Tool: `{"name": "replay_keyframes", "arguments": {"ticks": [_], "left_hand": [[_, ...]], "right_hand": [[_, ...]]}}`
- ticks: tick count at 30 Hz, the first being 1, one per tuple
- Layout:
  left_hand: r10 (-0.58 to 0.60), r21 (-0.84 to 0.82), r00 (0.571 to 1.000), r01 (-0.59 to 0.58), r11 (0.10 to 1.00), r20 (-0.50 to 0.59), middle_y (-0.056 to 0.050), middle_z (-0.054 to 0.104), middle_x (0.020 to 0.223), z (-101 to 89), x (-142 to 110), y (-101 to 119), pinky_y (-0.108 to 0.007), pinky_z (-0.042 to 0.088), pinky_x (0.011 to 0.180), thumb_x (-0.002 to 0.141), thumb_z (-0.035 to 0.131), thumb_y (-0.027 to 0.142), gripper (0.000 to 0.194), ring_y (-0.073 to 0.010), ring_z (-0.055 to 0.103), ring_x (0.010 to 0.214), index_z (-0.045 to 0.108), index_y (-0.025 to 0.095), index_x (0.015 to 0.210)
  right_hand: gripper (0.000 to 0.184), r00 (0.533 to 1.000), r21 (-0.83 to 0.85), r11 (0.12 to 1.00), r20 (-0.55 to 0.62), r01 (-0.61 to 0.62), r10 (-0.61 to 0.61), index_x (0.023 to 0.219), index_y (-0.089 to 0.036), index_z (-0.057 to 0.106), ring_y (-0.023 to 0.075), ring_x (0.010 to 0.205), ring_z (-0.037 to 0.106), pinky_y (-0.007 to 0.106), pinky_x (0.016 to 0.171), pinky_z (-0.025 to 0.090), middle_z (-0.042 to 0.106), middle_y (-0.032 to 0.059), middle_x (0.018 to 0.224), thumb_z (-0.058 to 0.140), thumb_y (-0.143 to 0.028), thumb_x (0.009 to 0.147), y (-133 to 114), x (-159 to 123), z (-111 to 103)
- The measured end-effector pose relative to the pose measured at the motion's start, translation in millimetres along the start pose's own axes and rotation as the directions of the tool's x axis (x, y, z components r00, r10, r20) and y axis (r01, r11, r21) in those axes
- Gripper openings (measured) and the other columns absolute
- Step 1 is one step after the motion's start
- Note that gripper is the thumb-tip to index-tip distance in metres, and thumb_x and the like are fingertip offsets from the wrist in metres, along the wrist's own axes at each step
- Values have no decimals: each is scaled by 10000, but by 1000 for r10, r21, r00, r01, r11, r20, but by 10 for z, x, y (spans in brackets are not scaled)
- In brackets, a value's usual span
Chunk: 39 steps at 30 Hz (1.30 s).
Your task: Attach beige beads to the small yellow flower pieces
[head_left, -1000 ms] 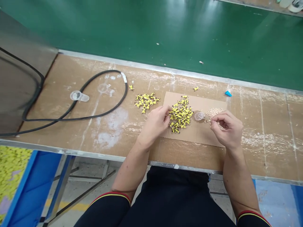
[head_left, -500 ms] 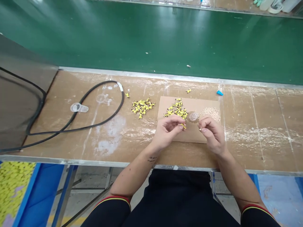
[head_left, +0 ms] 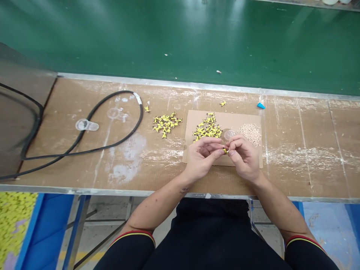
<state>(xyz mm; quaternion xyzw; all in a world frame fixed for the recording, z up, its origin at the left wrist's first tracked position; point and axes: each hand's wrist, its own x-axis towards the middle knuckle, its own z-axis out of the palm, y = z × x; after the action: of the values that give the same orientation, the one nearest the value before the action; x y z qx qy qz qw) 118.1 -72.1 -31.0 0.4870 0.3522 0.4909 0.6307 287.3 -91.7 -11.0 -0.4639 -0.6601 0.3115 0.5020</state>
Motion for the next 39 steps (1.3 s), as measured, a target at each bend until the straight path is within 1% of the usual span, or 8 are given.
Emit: {"name": "replay_keyframes", "arguments": {"ticks": [4,12,21,25,28,33,37,39], "left_hand": [[22,-30,1000,-22,999,7,-50,819,887,22,2,5,-311,687,815,855,854,428,342,-193,819,853,687,199,1046],[-30,-115,999,26,993,-29,-43,823,865,60,2,52,-290,671,830,810,896,339,306,-189,821,842,704,189,995],[-15,-87,999,11,996,-44,-34,827,852,52,10,57,-262,674,781,825,883,324,287,-177,821,819,691,204,1002],[-1,-78,999,-2,997,-46,-28,827,847,44,13,63,-232,670,780,829,882,325,288,-162,820,820,691,205,1009],[39,-11,998,-40,999,-56,-33,824,842,38,0,72,-217,667,764,842,870,343,290,-157,818,808,693,204,1024],[154,124,987,-148,981,-43,-56,826,881,32,-35,59,-264,684,810,895,819,350,258,-174,821,835,690,198,1060],[303,224,953,-293,930,-10,-49,825,886,27,-44,38,-266,683,841,922,781,250,194,-161,818,842,695,202,1090],[351,266,937,-337,903,-2,-46,823,888,25,-47,30,-252,681,836,924,770,212,189,-153,816,841,698,204,1099]], "right_hand": [[115,1000,-3,1000,-6,21,-21,839,-239,581,181,822,634,350,723,518,643,21,876,576,-170,931,-16,19,8],[120,1000,-29,999,-23,21,-21,835,-235,587,175,808,643,337,698,522,644,19,865,582,-144,913,-12,24,25],[99,997,-137,989,-51,55,-63,831,-239,624,180,783,658,350,702,539,687,23,853,626,-160,890,-37,31,18],[105,1000,-100,995,-20,21,-23,827,-235,638,173,790,673,337,706,549,701,24,867,633,-163,902,-42,50,-6],[121,999,-43,998,34,-36,38,810,-233,645,167,806,675,323,709,549,704,25,884,645,-178,919,-52,67,-46],[129,987,41,993,116,-114,108,807,-234,658,145,761,643,293,643,520,700,19,887,655,-185,926,-68,79,-107],[124,984,58,989,129,-133,125,810,-232,672,132,744,633,280,631,516,699,15,898,664,-157,909,-77,78,-117],[127,983,63,988,125,-142,133,805,-232,672,127,729,626,271,612,507,697,13,895,666,-149,902,-79,78,-110]]}}
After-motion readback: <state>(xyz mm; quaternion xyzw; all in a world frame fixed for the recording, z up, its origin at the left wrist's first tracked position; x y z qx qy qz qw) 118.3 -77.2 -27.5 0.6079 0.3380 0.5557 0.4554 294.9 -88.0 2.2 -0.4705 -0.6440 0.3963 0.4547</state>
